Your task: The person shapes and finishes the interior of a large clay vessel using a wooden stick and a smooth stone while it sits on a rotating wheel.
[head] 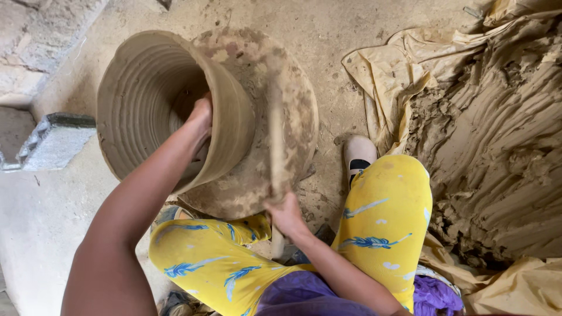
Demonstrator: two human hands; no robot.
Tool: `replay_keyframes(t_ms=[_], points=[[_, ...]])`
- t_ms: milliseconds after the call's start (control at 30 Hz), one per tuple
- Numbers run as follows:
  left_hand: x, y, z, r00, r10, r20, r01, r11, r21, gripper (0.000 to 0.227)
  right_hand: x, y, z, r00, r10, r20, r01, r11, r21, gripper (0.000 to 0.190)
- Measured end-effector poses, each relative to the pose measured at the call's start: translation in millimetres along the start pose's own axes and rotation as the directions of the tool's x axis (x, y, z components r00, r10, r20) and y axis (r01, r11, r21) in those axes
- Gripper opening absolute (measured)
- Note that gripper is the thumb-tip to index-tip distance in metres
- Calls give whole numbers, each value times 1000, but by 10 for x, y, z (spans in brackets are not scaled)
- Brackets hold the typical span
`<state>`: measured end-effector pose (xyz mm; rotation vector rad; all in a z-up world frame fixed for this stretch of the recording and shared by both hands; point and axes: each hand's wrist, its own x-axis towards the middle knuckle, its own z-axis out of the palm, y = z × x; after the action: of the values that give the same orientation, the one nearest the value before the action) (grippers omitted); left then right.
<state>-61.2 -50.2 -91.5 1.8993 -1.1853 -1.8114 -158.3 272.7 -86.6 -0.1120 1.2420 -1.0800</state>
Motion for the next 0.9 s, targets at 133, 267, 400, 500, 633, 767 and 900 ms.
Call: replay_keyframes(t_ms=[133,267,400,500,633,767,900], points=[[-2,132,-149,975,-34,-220,6,992,-127,54,186,-175,-138,897,-359,-259,418,879,231,38],[-64,3,71,998,25,-52,-28,998,-57,55,-103,-65,113,977,188,96,-152,942,-299,71],[-131,78,-39,1000,14,21,-13,998,-58,56,71,-66,-100,992,-94,-83,102,990,96,54],[-25,56,-139,998,-11,-70,1,989,-148,57,143,9,-136,965,-191,-178,207,975,76,37],[181,-204,-3,1000,11,4,-10,993,-120,57,-27,147,84,941,-295,167,333,895,-296,55],[128,60,-111,999,17,-36,-20,996,-89,57,125,-15,-219,993,-102,-64,94,989,-113,61],[-37,319,-51,954,2,-299,-38,992,-117,58,257,13,-137,866,-489,-103,492,871,-5,58]])
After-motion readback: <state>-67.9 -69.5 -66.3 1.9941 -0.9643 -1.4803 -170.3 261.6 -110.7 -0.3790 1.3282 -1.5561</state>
